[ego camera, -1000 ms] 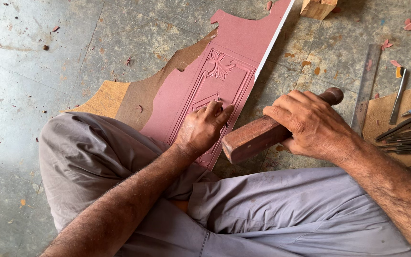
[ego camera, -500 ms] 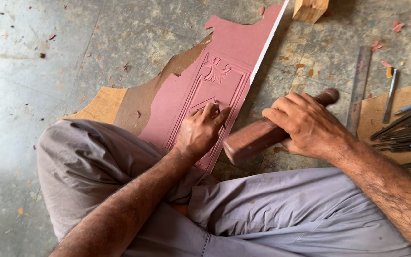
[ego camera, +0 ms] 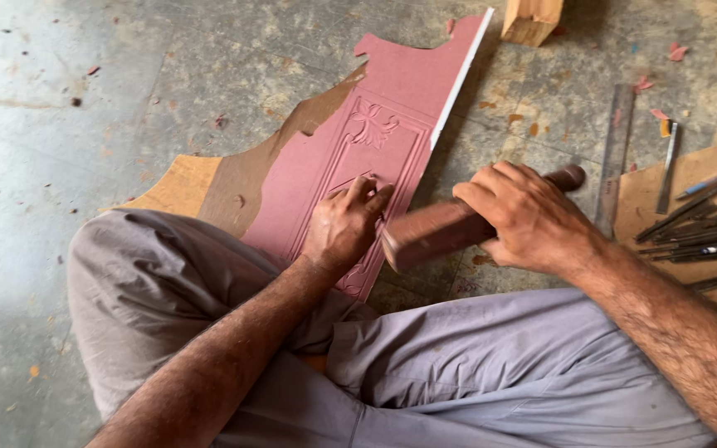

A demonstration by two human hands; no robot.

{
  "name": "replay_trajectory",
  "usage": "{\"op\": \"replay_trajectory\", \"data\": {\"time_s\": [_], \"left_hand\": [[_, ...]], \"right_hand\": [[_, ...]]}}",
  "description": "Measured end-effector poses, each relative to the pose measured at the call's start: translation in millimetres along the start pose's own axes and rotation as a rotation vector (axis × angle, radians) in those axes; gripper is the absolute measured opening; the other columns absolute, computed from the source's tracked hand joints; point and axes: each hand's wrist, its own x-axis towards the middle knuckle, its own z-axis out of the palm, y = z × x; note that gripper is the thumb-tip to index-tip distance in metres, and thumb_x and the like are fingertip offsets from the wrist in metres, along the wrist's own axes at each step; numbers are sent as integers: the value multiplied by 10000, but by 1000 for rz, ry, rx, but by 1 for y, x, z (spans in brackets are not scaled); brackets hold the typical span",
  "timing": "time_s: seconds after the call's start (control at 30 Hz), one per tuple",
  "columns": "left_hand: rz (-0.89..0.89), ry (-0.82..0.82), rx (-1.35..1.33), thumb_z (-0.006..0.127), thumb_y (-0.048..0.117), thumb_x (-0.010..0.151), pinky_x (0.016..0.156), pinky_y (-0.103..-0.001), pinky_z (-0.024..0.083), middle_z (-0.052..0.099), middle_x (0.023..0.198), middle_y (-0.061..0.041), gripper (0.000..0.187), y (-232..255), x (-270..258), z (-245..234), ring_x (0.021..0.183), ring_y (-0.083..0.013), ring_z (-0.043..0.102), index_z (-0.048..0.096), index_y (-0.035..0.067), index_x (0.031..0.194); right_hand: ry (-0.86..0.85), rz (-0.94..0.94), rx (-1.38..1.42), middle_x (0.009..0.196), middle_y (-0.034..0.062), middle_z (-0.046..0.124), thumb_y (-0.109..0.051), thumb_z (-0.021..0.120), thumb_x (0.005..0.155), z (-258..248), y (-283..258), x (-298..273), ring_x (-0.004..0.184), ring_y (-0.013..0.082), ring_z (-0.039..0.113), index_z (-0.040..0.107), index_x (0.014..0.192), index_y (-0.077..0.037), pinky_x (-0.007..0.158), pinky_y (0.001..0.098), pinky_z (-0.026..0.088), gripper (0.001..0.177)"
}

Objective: The person carves a pattern into a piece of wood using a hammer and a chisel, then measures and marks the piece with a ruler and pencil.

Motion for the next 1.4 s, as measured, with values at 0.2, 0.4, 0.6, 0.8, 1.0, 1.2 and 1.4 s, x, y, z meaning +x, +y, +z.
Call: {"op": "replay_trajectory", "data": {"time_s": [0.2, 0.4, 0.6, 0.8, 1.0, 1.2, 1.4], "left_hand": [[-15, -20, -5, 693, 78, 921, 578, -349, 606, 650, 1169, -102, 386, 2, 4, -1, 770, -204, 701, 647, 154, 1297], [13, -51, 30, 652, 22, 916, 597, -347, 610, 636, 1189, -133, 433, 1, 2, -3, 761, -195, 694, 643, 124, 1336], [16, -33, -1, 651, 97, 949, 683, -376, 610, 610, 1184, -135, 353, 1, -4, 5, 802, -214, 693, 652, 110, 1301], [26, -49, 87, 641, 103, 950, 659, -388, 593, 592, 1161, -139, 353, 0, -3, 18, 759, -206, 682, 668, 125, 1301], [-95, 121, -55, 652, 46, 956, 682, -373, 595, 700, 1142, -45, 331, 2, 4, 16, 762, -188, 694, 749, 195, 1235], [-284, 294, -101, 696, 70, 906, 715, -348, 606, 729, 1159, -24, 330, -15, 3, -15, 904, -203, 716, 749, 212, 1199], [-210, -92, -37, 573, -28, 963, 598, -311, 606, 693, 1236, -89, 405, 3, 0, -12, 822, -201, 700, 727, 197, 1263]], "right_hand": [[-72, 100, -72, 1059, 110, 602, -66, 848, 707, 7, 1, 6, 1017, 273, 618, 562, 1282, -46, 954, 422, 538, 643], [-83, 134, -134, 1036, 91, 598, -86, 885, 638, 1, -10, 7, 1026, 278, 611, 579, 1244, -70, 957, 435, 532, 679], [63, -60, -24, 1017, 51, 607, -17, 851, 625, 0, -4, 3, 1026, 261, 614, 604, 1202, -107, 994, 436, 525, 635], [-48, 28, -160, 1044, 65, 603, 13, 852, 629, -3, -7, -2, 1095, 261, 601, 604, 1226, -112, 1036, 428, 498, 658], [43, 82, -152, 1096, 92, 626, -21, 867, 583, 1, -5, 2, 1094, 274, 605, 583, 1251, -66, 1041, 441, 490, 727], [96, 279, -61, 1039, 127, 632, -152, 891, 667, -7, 3, -4, 1038, 309, 633, 569, 1228, -63, 924, 466, 532, 653], [33, 329, -78, 1036, 134, 638, -167, 904, 654, -13, -2, -13, 1035, 306, 648, 570, 1213, -74, 951, 468, 533, 658]]}}
